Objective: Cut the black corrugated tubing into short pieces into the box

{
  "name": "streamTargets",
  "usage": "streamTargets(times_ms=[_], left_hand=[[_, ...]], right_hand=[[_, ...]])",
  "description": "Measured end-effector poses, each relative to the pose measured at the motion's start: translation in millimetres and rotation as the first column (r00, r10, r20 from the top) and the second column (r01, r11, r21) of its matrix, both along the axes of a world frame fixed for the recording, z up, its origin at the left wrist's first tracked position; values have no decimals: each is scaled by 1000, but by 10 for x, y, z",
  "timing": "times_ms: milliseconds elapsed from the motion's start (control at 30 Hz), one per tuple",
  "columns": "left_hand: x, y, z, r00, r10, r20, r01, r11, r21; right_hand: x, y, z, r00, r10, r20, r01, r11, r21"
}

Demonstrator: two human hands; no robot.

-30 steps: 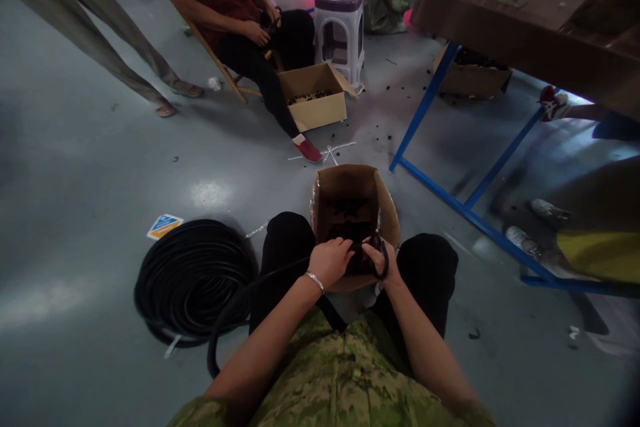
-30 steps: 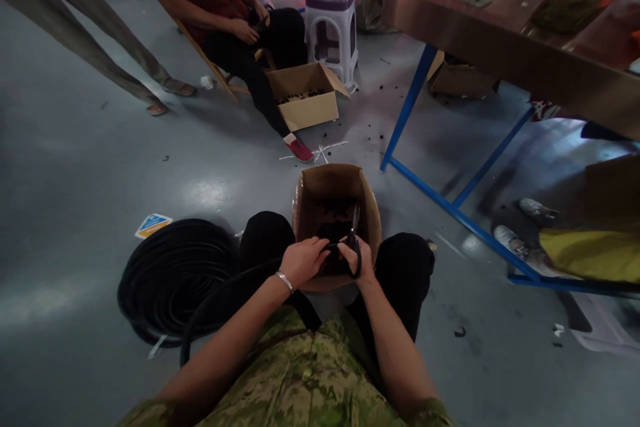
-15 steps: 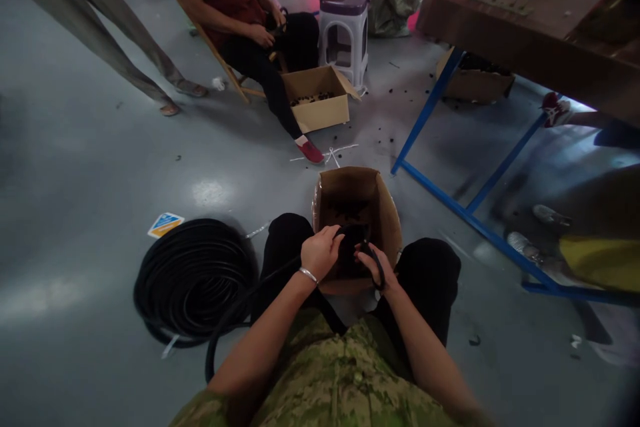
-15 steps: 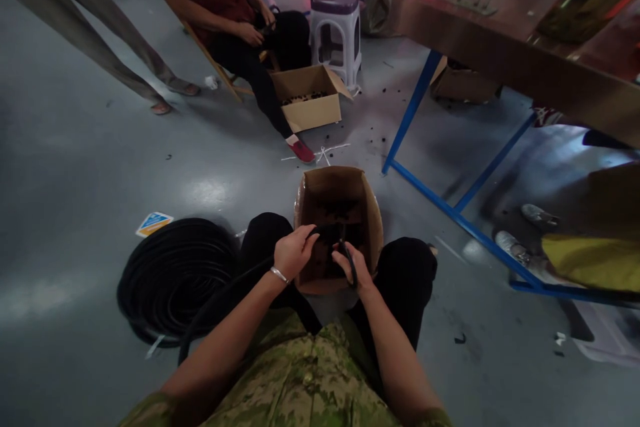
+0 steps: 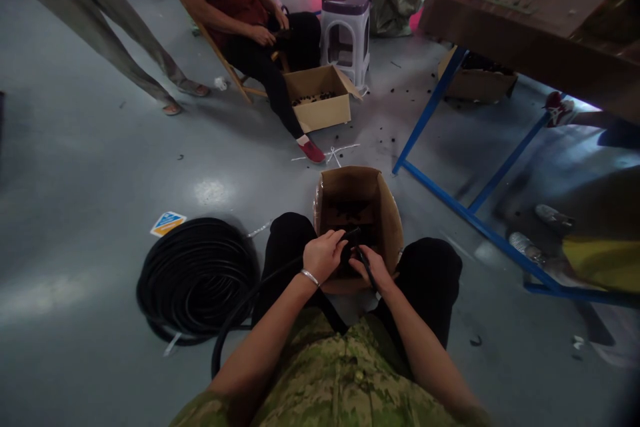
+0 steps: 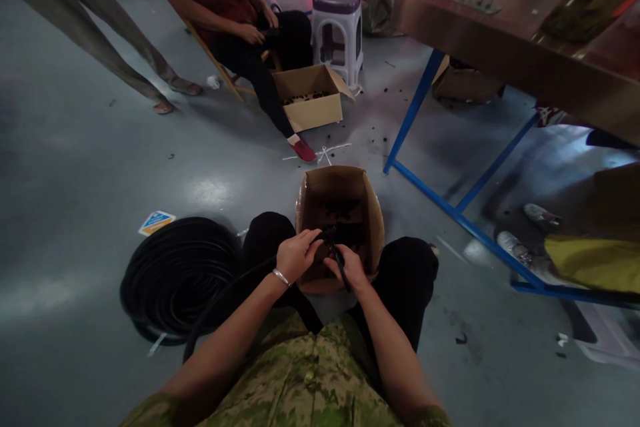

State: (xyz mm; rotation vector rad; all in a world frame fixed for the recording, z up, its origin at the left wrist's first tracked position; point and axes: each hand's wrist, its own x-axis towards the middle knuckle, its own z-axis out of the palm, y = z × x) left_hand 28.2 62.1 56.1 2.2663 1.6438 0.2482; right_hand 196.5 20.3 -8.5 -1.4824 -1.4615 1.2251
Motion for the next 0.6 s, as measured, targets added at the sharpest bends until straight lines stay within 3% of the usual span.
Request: streamTargets(times_ms=[367, 600], left_hand=[[8, -15, -17, 999, -39, -12, 39, 999, 17], [-15, -13, -37, 995, -101, -22, 101, 995, -4]], right_hand=[[-3, 1, -122, 1000, -5, 22, 5, 1000, -31], [18, -1, -97, 999, 15, 43, -14, 999, -32]])
